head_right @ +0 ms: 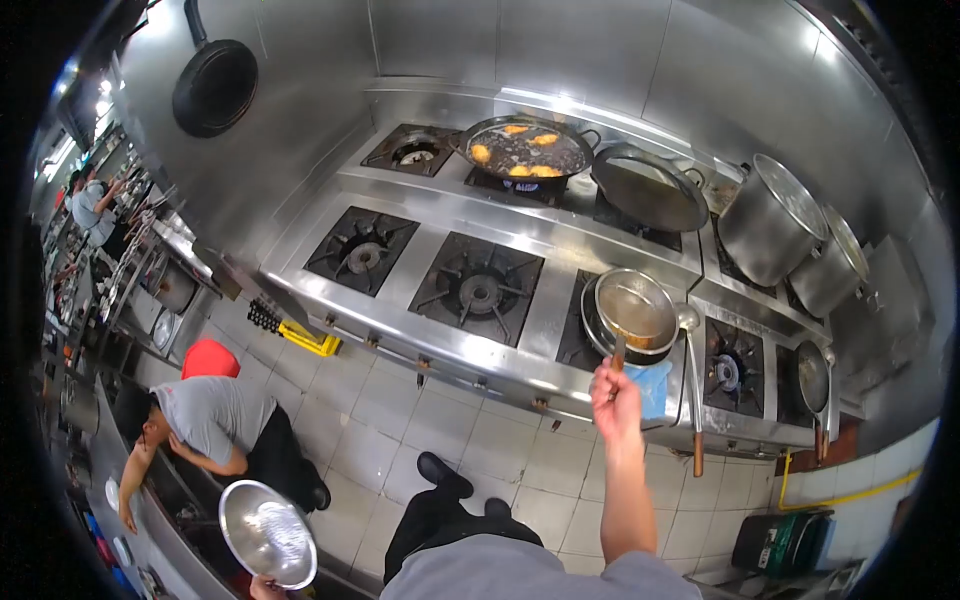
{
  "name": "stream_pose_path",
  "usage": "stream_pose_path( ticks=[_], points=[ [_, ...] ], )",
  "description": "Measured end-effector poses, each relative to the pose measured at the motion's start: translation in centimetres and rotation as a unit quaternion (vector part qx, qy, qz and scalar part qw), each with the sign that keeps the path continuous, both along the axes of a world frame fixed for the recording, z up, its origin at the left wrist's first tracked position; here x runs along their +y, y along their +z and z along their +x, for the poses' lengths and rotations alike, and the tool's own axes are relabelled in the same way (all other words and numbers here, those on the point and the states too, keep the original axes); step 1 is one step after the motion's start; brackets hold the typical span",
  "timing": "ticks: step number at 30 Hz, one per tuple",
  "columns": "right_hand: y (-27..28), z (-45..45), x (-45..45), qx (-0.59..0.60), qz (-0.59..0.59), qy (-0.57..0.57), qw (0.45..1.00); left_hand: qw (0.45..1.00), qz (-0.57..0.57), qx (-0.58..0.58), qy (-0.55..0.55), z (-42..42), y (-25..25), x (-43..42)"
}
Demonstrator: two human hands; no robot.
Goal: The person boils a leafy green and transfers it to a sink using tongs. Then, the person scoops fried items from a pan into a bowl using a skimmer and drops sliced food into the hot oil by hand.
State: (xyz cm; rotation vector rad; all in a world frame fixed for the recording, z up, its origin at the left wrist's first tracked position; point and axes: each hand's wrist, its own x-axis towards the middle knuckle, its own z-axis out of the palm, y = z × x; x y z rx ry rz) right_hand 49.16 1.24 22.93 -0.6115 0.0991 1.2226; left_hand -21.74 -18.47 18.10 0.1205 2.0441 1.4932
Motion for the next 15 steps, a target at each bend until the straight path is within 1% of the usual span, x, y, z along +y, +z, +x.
stream_pose_path(
  ticks=[1,2,3,4,5,6,8,10,11,12,14,15],
  points=[
    [1.0,-2.2,0.0,-0.079,-0.024,-0.014,0.996,0.999,-0.013,-0.005,-0.032,2.0,-0.1,3.0],
    [2.2,-4.2,0.4,-0.157,-0.050,-0.029,0.986,0.999,-0.009,-0.030,-0.031,4.3,0.2,6.3],
    [3.0,-5.2,1.4,-0.159,-0.051,-0.038,0.985,0.993,0.031,-0.030,-0.113,5.2,0.1,8.8],
    [3.8,-5.9,2.4,-0.222,-0.068,-0.041,0.972,0.982,0.061,-0.078,-0.163,0.8,-7.1,10.9],
    [4.5,-6.2,3.1,-0.282,-0.088,-0.042,0.954,0.982,0.051,-0.055,-0.171,2.6,-7.1,14.0],
    [4.8,-5.8,4.3,-0.283,-0.093,-0.050,0.953,0.982,0.041,-0.030,-0.180,4.0,-6.7,17.2],
    [5.3,-2.7,9.0,-0.386,-0.126,-0.066,0.912,0.972,0.028,-0.038,-0.228,7.6,-3.7,23.6],
    [4.7,2.2,13.7,-0.529,-0.178,-0.016,0.829,0.961,0.088,-0.018,-0.263,8.5,-4.5,28.5],
    [3.6,4.8,16.5,-0.638,-0.196,-0.064,0.742,0.956,0.077,-0.001,-0.282,8.5,-5.2,30.6],
    [3.4,6.9,19.2,-0.733,-0.207,-0.110,0.639,0.947,0.108,-0.015,-0.301,9.0,-5.1,32.4],
    [7.5,7.7,22.2,-0.815,-0.230,-0.098,0.523,0.941,0.127,-0.026,-0.313,10.1,-4.2,35.0],
    [8.0,9.0,23.9,-0.814,-0.230,-0.100,0.524,0.940,0.128,-0.025,-0.315,10.4,-4.1,35.8]
  ],
)
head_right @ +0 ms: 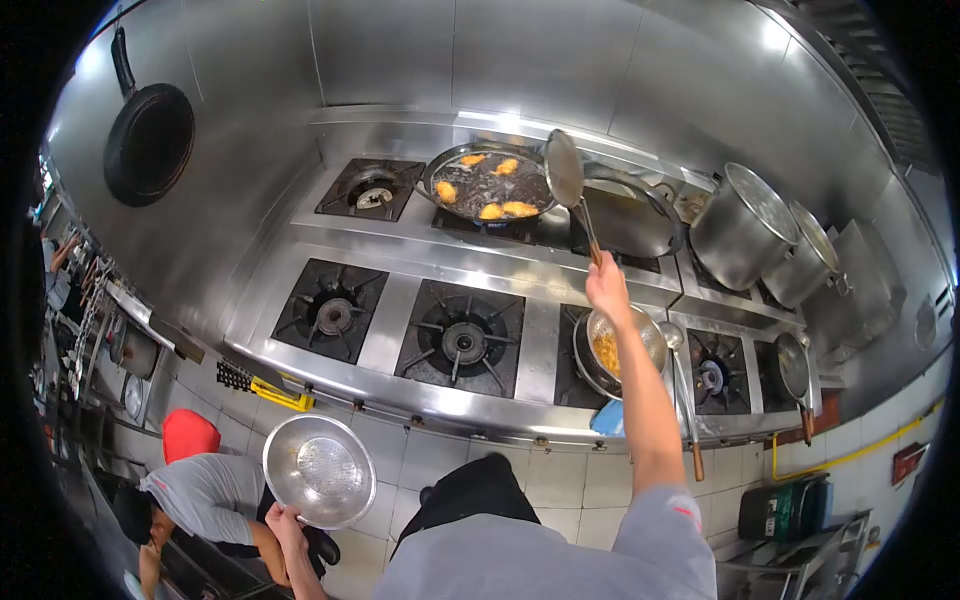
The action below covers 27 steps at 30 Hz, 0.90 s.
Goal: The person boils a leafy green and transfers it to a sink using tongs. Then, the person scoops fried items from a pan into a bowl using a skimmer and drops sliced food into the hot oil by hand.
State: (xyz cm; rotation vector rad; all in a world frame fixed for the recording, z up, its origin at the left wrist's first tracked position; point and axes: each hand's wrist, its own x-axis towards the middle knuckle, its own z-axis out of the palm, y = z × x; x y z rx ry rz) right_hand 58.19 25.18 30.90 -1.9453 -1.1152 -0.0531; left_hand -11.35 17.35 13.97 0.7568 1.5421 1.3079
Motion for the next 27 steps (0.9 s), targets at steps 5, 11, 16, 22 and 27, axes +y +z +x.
stream_pose_path(
  ticks=[5,11,16,22,27],
  points=[
    [1.4,5.8,5.5,0.132,-0.157,0.047,0.978,0.999,-0.014,0.015,0.026,1.6,0.0,0.0],
    [3.3,9.1,6.4,0.380,-0.152,0.134,0.902,0.993,-0.076,0.042,0.081,2.3,-1.6,-3.5],
    [3.7,8.4,6.0,0.393,-0.143,0.135,0.898,0.986,-0.083,0.071,0.129,4.6,-1.4,-3.1],
    [3.1,8.5,7.3,0.313,-0.083,0.149,0.934,0.990,-0.087,0.059,0.091,8.4,1.5,0.4],
    [-1.9,12.2,11.6,0.061,-0.054,0.088,0.993,0.992,-0.079,0.042,0.088,10.4,2.1,1.4]
  ],
)
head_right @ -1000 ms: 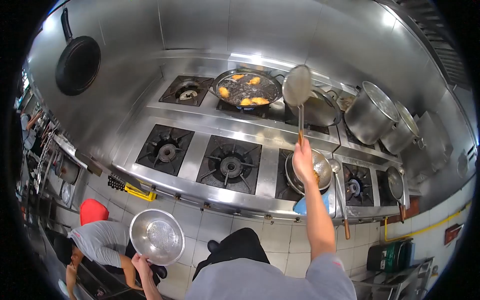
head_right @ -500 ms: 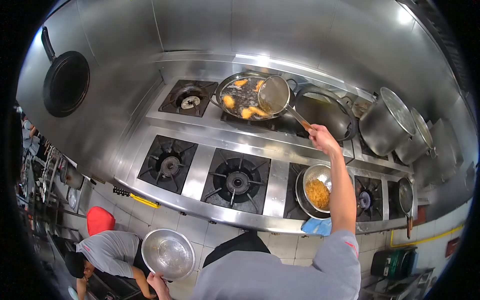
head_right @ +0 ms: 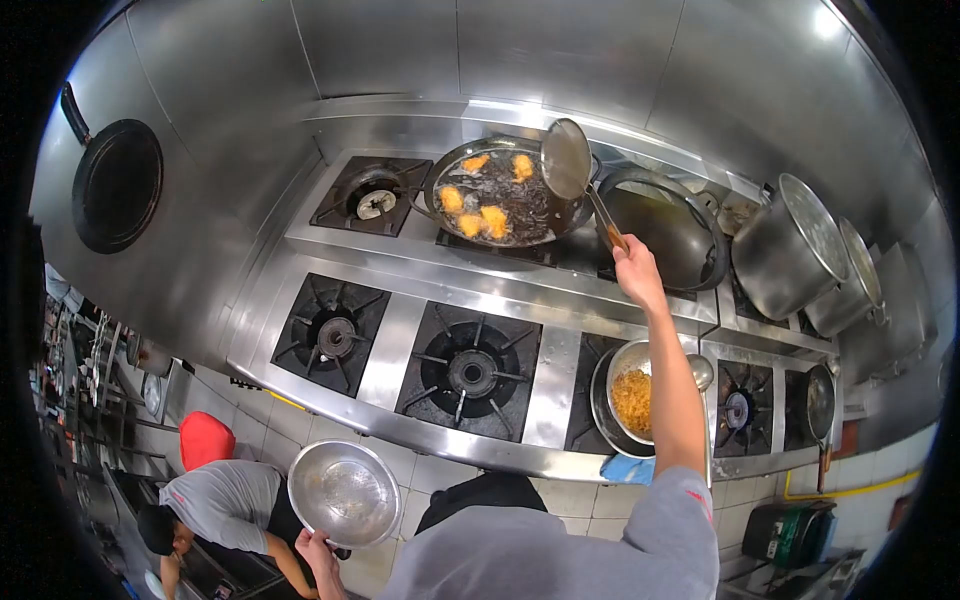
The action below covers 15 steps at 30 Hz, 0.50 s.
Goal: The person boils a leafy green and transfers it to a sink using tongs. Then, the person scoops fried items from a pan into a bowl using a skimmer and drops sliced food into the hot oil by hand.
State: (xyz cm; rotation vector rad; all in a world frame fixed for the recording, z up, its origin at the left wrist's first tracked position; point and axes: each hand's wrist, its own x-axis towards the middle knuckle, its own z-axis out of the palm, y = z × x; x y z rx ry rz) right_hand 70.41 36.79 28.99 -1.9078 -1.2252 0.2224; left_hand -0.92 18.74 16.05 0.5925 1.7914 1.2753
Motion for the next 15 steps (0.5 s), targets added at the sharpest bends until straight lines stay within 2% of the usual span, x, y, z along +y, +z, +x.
stream_pose_path(
  ticks=[1,2,4,5,9,15],
  points=[
    [-0.3,0.3,0.8,-0.051,-0.019,-0.028,0.998,1.000,0.000,0.000,-0.001,0.2,-0.1,0.0],
    [0.1,0.0,1.6,-0.052,-0.019,-0.026,0.998,1.000,0.000,-0.001,0.001,0.2,-0.5,-0.1],
    [1.3,-1.4,3.2,0.200,-0.116,-0.044,0.972,1.000,-0.010,-0.022,-0.004,-0.2,-1.6,-1.0],
    [1.1,-1.4,3.9,0.271,-0.129,-0.015,0.954,1.000,-0.018,-0.010,-0.005,-0.3,-1.8,-1.5],
    [0.0,-2.5,6.2,0.337,-0.126,0.035,0.932,0.999,-0.018,0.000,0.028,-0.5,-3.1,-3.2],
    [-1.5,-4.6,7.4,0.307,-0.111,0.052,0.944,0.998,-0.033,0.015,0.052,-1.1,-3.9,-5.7]
  ],
)
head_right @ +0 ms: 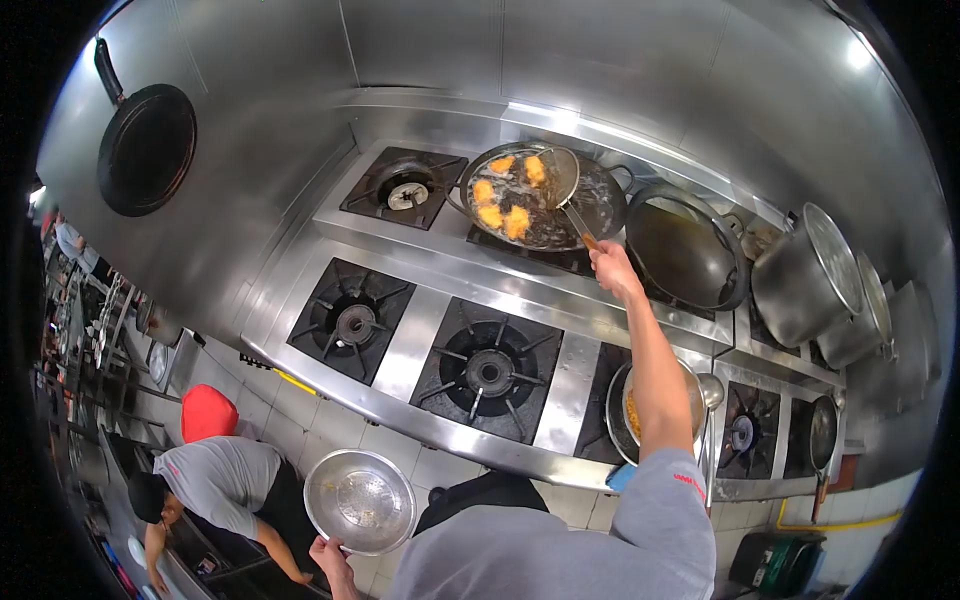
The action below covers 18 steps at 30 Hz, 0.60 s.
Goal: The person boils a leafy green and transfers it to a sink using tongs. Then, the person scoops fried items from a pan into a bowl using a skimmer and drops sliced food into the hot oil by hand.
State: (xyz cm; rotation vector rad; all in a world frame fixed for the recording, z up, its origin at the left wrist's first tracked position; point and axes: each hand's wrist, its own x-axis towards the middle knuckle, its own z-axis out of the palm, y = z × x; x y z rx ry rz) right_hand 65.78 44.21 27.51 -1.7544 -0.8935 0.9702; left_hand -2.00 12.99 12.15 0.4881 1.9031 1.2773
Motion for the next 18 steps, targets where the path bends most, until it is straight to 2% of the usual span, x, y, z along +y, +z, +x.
stream_pose_path(
  ticks=[1,3,4,6,15,18],
  points=[
    [-0.4,0.0,0.0,-0.001,0.000,0.003,1.000,1.000,-0.005,0.000,0.000,0.0,0.0,-0.2],
    [0.0,-1.0,-0.3,-0.150,0.011,0.007,0.989,1.000,-0.011,0.000,0.003,0.1,0.3,-0.5],
    [0.1,-1.4,-0.6,-0.150,0.011,0.008,0.989,1.000,-0.008,-0.001,0.004,0.1,0.3,-0.5],
    [0.4,-2.0,-1.5,-0.302,0.059,-0.009,0.951,1.000,-0.006,-0.002,0.003,0.0,0.4,-0.5],
    [4.9,-4.6,-6.3,-0.296,0.044,-0.014,0.954,1.000,-0.002,-0.016,-0.009,-0.5,-0.4,0.8],
    [4.5,-4.0,-7.7,-0.274,0.072,-0.014,0.959,0.999,0.004,-0.024,-0.020,-0.6,-0.5,1.4]
  ],
)
